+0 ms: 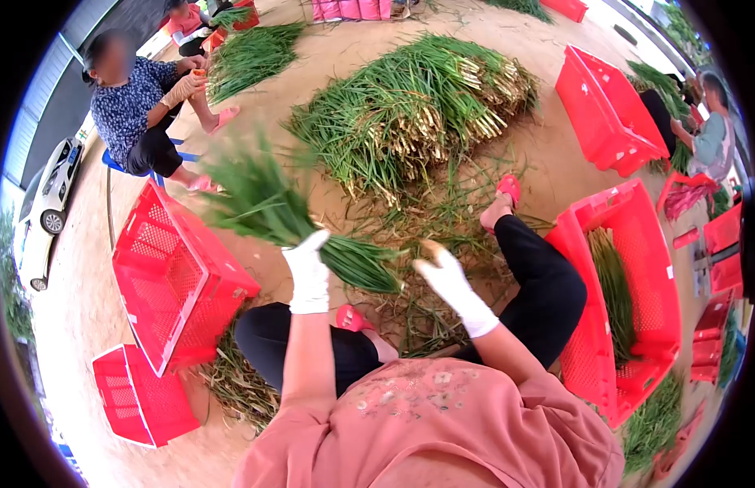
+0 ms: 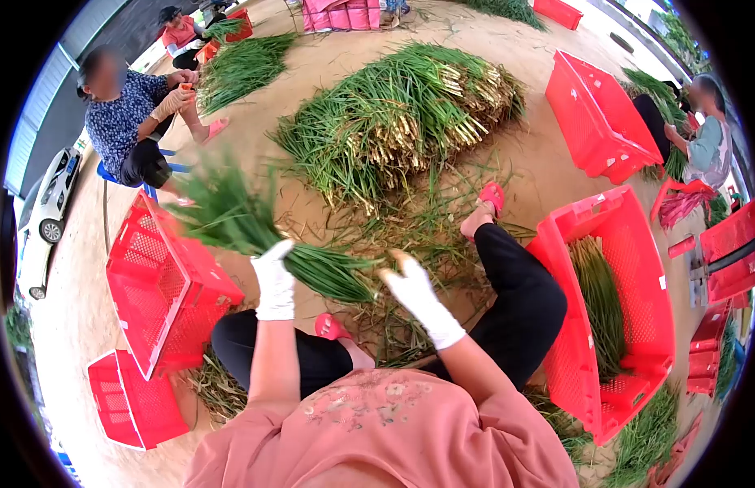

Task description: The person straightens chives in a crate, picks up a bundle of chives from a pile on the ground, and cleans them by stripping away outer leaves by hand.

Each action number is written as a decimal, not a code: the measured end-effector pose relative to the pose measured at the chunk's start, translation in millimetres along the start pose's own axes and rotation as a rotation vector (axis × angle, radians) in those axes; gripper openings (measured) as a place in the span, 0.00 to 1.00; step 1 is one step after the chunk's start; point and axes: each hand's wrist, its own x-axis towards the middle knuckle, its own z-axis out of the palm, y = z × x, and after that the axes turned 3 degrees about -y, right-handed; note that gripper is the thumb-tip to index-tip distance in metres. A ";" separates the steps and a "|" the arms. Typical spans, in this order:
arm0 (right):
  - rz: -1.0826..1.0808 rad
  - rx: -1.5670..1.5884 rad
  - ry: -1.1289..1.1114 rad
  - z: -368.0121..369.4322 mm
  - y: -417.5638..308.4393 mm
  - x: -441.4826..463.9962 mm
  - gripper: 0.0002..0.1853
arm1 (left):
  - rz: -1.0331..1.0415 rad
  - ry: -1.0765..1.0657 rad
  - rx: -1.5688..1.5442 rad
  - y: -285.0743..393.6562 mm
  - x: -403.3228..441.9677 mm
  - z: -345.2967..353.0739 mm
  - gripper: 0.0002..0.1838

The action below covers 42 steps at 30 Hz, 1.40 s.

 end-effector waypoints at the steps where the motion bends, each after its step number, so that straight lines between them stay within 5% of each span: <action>1: 0.167 0.271 0.060 -18.6 15.0 -2.9 0.23 | -0.039 -0.023 -0.096 14.1 5.8 -4.2 0.18; 6: 0.239 0.473 0.245 -76.5 -0.6 -17.5 0.15 | 0.029 -0.251 -0.402 49.7 24.8 -23.8 0.16; 10: 0.081 0.415 0.076 -72.1 -61.1 -8.7 0.16 | 0.100 -0.468 -0.496 60.4 27.0 -14.2 0.11; 12: -0.030 0.436 0.100 -58.8 -49.6 12.5 0.19 | 0.097 -0.481 -0.501 64.6 21.7 -3.3 0.11; 14: 0.110 0.345 0.104 -51.5 -77.9 26.3 0.21 | 0.093 -0.489 -0.508 65.3 15.0 5.4 0.10; 18: 0.258 0.717 -0.010 -43.0 -81.8 37.7 0.09 | 0.068 -0.492 -0.527 63.9 11.9 7.7 0.11; 25: 0.212 1.065 0.141 -52.1 -42.2 33.3 0.11 | 0.140 -0.396 -0.539 68.3 15.9 -3.7 0.09; 28: 0.317 0.964 0.148 -51.0 -58.7 31.4 0.13 | 0.137 -0.403 -0.560 68.3 20.0 -9.3 0.09; 36: 0.215 0.799 -0.267 -47.2 -62.2 43.4 0.11 | 0.119 -0.452 -0.550 70.1 15.7 -5.7 0.08; 40: 0.107 0.671 -0.068 -48.3 -58.0 39.2 0.09 | 0.136 -0.395 -0.512 67.0 19.1 -9.2 0.08; 42: 0.080 0.345 0.182 -68.8 -38.0 35.7 0.08 | 0.128 -0.398 -0.540 70.4 21.2 -14.7 0.07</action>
